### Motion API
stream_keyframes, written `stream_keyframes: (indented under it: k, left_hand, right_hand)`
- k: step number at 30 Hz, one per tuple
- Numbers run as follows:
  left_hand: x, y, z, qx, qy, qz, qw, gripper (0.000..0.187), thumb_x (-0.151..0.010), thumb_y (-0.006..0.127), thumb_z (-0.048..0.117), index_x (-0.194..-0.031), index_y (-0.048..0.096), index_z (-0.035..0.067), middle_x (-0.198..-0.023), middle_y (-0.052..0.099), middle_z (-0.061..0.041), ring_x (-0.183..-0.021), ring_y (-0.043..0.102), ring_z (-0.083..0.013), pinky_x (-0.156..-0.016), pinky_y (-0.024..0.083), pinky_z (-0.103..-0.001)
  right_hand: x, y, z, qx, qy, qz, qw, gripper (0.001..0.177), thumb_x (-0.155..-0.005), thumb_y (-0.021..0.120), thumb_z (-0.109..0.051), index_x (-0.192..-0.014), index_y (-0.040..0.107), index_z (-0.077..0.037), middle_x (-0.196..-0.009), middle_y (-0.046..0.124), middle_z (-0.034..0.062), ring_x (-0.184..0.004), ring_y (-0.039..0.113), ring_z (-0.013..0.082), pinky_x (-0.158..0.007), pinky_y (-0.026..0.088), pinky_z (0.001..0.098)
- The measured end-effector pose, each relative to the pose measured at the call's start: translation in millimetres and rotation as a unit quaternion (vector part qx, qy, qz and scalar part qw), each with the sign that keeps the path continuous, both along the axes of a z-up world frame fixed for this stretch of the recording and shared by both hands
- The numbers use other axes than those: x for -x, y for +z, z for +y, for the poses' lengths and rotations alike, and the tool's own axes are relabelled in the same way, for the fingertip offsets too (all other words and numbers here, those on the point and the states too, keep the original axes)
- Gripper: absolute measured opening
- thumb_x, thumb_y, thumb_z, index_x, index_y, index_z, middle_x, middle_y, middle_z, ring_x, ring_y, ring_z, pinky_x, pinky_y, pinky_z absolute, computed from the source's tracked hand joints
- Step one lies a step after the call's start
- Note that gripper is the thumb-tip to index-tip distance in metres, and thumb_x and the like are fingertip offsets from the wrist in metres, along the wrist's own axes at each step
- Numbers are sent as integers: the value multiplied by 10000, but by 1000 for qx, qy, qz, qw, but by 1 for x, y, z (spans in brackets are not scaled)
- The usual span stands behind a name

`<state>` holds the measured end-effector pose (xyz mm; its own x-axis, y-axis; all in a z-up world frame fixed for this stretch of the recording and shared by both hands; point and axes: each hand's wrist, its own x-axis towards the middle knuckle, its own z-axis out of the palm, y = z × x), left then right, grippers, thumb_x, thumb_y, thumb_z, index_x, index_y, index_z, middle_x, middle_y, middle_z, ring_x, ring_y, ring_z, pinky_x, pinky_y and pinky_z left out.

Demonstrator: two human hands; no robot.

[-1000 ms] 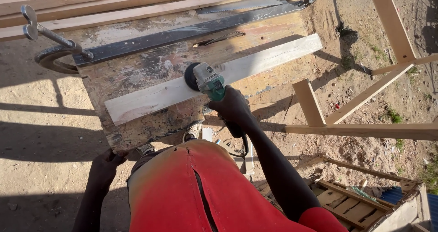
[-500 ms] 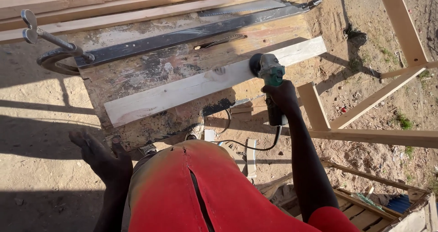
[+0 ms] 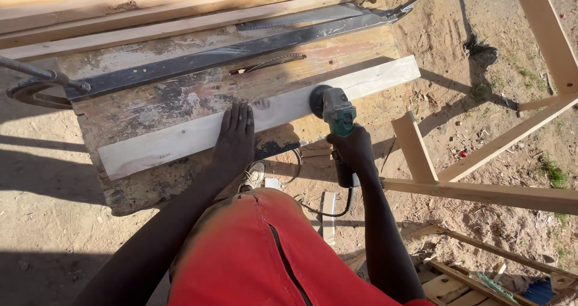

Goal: Sanding the surface of a wooden plank using an angle grinder with a sanding disc attachment.

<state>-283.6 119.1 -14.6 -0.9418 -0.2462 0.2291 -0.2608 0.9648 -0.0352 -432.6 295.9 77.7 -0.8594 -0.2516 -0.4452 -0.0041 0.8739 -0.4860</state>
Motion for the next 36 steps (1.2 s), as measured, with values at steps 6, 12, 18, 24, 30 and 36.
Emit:
stream_keyframes:
  k: [6,12,18,24,30,36]
  left_hand:
    - [7,7,7,10,-12,-46,999,574,-869,340,378,-1270,298,-30,-1309,299,-220,-1263,214,-327,-1048,118,-392]
    - [-12,12,8,42,-34,-76,996,546,-867,284,378,-1299,273,43,-1366,253,-146,-1290,194,-259,-1073,114,-348]
    - [-12,10,14,-1,-27,-46,999,547,-862,332,359,-1288,300,17,-1351,289,-173,-1279,239,-277,-1072,141,-356]
    - [8,10,27,-17,-18,-49,998,549,-859,367,349,-1300,289,31,-1367,261,-156,-1281,220,-264,-1074,134,-342]
    - [-9,15,14,-42,-39,-23,998,490,-872,352,308,-1280,335,38,-1354,306,-144,-1271,262,-248,-1068,152,-345]
    - [-46,27,-5,-38,-18,-22,999,450,-874,358,310,-1263,402,90,-1341,375,-84,-1263,314,-200,-1081,191,-320]
  right_hand:
    - [74,-4,55,5,-40,29,999,407,-566,669,-294,-760,565,49,-676,558,197,-701,578,340,-628,410,454]
    - [123,-5,88,18,-96,63,993,336,-552,650,-328,-671,587,-21,-594,528,142,-610,564,308,-572,414,421]
    - [105,3,70,28,-77,29,996,404,-529,659,-315,-699,566,39,-607,518,174,-611,550,295,-579,422,395]
    - [113,5,48,-22,-42,5,999,439,-547,672,-323,-763,557,41,-685,558,171,-680,582,316,-613,426,404]
    - [177,-1,84,4,-84,73,994,351,-529,680,-321,-614,568,1,-574,503,158,-587,544,313,-564,408,392]
    - [191,-14,77,32,-56,71,995,345,-505,704,-325,-624,588,-23,-581,525,145,-579,541,283,-568,416,378]
